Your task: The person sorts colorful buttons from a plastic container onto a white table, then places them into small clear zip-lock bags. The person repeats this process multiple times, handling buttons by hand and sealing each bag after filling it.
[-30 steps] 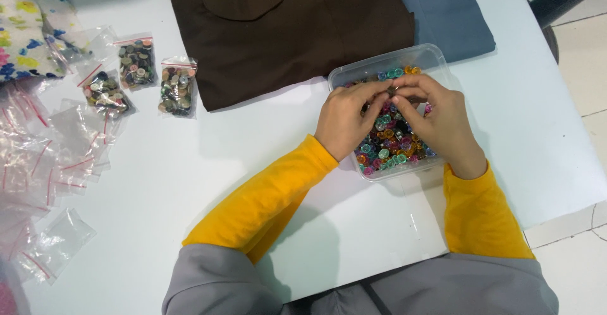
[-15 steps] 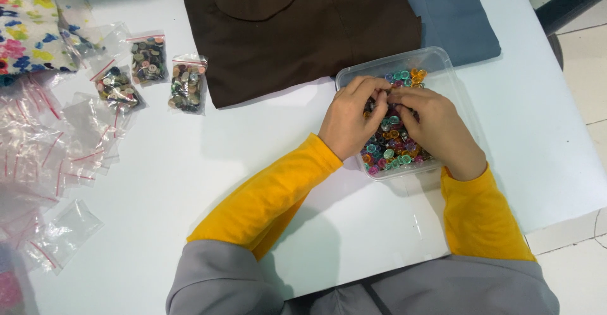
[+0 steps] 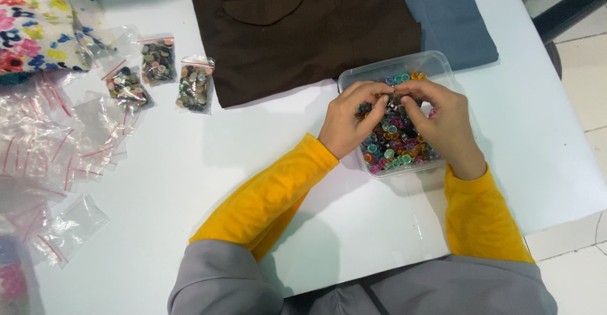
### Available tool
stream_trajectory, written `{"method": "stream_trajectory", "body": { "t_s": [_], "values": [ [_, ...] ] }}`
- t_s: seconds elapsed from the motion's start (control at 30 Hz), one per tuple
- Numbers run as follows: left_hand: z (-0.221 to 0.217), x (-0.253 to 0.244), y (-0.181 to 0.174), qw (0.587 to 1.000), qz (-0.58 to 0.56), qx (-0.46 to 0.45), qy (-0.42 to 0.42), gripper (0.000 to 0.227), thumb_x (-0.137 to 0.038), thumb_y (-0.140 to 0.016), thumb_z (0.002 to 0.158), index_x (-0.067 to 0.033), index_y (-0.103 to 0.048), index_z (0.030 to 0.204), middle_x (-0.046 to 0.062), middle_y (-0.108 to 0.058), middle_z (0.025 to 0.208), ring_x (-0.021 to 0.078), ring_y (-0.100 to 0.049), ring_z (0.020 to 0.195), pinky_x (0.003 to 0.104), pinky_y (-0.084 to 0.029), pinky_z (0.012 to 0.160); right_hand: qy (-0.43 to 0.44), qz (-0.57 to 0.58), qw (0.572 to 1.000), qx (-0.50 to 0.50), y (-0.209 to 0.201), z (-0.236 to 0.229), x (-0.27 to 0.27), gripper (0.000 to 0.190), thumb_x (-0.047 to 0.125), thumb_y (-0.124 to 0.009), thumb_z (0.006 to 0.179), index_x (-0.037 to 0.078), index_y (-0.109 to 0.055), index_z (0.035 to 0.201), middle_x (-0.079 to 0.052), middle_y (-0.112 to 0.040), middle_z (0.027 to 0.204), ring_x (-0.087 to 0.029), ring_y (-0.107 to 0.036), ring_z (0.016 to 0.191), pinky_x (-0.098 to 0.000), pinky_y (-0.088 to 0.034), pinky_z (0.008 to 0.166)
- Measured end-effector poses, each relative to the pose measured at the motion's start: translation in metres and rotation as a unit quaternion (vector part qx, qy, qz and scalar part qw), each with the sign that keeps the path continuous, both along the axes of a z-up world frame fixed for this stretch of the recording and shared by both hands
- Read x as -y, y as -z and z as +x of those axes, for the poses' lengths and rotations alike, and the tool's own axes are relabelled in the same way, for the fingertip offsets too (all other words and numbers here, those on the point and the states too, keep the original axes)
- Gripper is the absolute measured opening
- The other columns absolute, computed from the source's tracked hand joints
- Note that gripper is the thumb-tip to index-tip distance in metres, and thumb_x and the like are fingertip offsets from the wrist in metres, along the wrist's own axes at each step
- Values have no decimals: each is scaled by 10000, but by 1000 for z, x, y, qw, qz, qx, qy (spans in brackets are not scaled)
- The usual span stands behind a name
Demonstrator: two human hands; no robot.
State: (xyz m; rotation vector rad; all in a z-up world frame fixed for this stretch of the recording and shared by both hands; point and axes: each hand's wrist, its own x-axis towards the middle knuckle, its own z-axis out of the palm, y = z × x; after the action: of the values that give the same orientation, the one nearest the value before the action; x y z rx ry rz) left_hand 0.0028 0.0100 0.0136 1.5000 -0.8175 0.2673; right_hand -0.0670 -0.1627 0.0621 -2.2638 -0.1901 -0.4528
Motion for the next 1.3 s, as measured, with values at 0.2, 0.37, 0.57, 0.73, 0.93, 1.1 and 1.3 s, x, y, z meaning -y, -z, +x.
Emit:
{"method": "stream_trajectory", "body": {
  "t_s": [0.2,0.37,0.57,0.73,0.93,1.1,1.3],
  "values": [
    [-2,-13,5,998,-56,15,-11,202,-110,-663,1018,-154,-739,1200,41,-744,1009,234,-748,919,319,-597,829,-42,21,997,69,-1,-4,-3,169,-107,-700,966,-16,-767,1093,-181,-742,1075,-358,-724,1013,-450,-588,869],
    [-1,-57,5,998,-38,18,-38,300,-115,-791,915,-131,-738,1209,72,-746,1017,247,-745,904,335,-606,819,-37,-73,986,148,-12,-10,-16,209,-54,-808,909,-1,-778,1108,-164,-748,1102,-344,-722,1008,-423,-587,855],
    [5,-143,20,996,35,2,-78,254,-88,-814,870,-87,-750,1116,80,-750,939,265,-736,858,347,-589,791,-116,-193,948,224,59,-41,-59,157,79,-785,849,54,-746,999,-127,-733,1072,-324,-710,979,-424,-595,825],
    [2,-210,34,981,150,7,-125,244,-121,-790,878,-86,-745,1116,77,-759,946,276,-743,888,413,-557,861,-251,-71,928,267,46,-54,-154,257,-13,-744,841,-1,-730,1096,-201,-719,1122,-349,-727,970,-436,-607,892],
    [1,-239,44,938,321,-31,-130,222,-245,-730,949,-131,-686,1134,47,-777,995,265,-743,1004,435,-488,1006,-178,-133,947,232,89,-5,-179,106,219,-752,928,123,-743,971,-41,-776,980,-211,-750,863,-392,-582,870],
    [-1,-234,41,917,376,23,-129,148,-234,-709,964,-131,-724,1069,66,-771,1036,265,-722,1048,418,-492,983,-87,-196,960,181,96,35,-191,89,231,-753,939,154,-732,978,-13,-763,959,-210,-725,885,-391,-553,826],
    [-1,-232,52,918,378,26,-120,125,-151,-760,913,-132,-732,1033,47,-746,1037,227,-702,1063,358,-506,964,-87,-191,972,108,83,32,-194,91,156,-734,957,96,-730,1025,-70,-752,974,-237,-719,919,-382,-554,833]
  ]
}}
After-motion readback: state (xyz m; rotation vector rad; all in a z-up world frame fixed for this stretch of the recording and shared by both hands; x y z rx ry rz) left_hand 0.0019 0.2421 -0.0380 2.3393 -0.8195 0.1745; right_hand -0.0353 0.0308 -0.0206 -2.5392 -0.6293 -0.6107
